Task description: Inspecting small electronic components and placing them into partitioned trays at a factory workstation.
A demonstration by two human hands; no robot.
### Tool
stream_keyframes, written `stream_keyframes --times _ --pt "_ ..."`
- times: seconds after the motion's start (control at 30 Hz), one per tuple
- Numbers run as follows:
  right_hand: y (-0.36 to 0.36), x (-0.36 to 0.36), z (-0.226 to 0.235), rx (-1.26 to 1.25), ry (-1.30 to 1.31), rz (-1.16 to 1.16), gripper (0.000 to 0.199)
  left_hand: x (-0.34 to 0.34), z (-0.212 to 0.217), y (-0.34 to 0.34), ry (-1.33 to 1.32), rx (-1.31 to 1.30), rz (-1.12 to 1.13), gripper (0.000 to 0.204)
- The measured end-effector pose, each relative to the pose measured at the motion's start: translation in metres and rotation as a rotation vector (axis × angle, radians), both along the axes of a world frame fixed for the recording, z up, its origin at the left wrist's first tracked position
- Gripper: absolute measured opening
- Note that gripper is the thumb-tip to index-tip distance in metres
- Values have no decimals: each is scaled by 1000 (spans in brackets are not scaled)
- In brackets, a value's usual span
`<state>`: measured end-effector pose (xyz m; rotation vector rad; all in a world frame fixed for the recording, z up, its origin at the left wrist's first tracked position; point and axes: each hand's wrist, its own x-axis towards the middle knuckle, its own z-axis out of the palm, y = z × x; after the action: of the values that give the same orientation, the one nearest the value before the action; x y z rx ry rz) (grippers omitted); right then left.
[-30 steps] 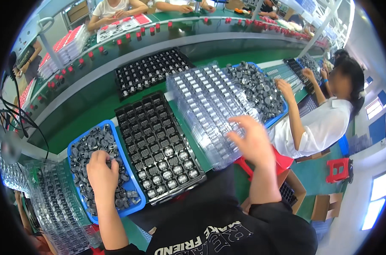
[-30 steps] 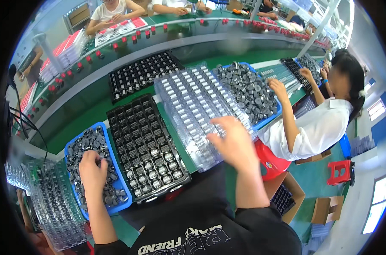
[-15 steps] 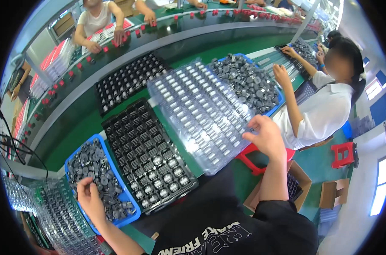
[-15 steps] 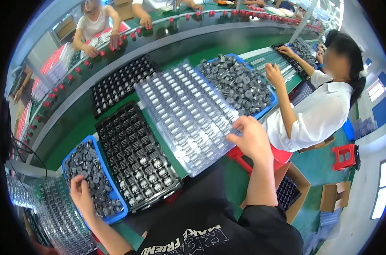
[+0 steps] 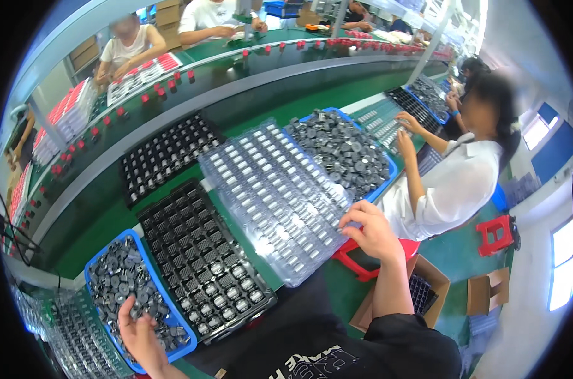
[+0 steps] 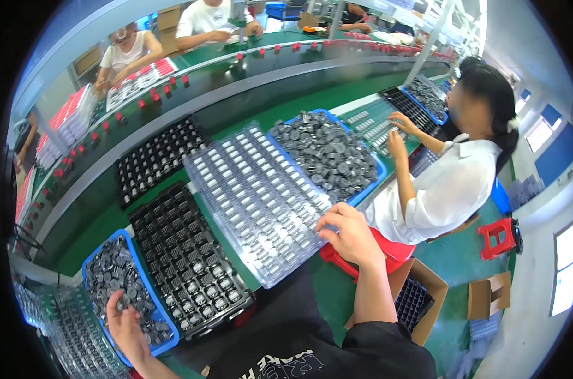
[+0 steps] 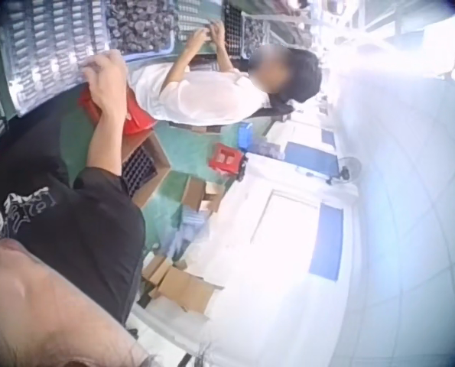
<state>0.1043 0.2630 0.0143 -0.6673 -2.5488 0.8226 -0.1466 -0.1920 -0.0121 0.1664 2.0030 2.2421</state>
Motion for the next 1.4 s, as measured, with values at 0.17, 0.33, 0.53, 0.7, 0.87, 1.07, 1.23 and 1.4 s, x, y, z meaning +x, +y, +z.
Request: stream_keyframes --times 0.17,0.33,0.53,0.7,0.87,1.07,1.23,1.4 --pt "-27 -32 -16 -178 228 -158 5 25 6 32 -140 241 -172 48" --pt "-94 -63 -11 -672 495 95 7 31 1 73 -179 514 -555 33" --pt "-179 -117 7 -909 388 506 22 41 17 72 -223 557 -546 40" --pt "-201 -136 24 -358 481 685 20 43 18 54 -194 515 -621 38" --pt "-213 -147 23 -155 644 761 29 52 30 50 -140 432 -544 46" --pt "-221 -147 19 -100 630 742 28 54 28 47 -96 397 -503 44" --pt "-228 -144 17 -57 617 715 29 52 25 40 -70 328 -510 42" --pt "-236 -143 16 4 618 688 31 53 18 36 -53 338 -511 40"
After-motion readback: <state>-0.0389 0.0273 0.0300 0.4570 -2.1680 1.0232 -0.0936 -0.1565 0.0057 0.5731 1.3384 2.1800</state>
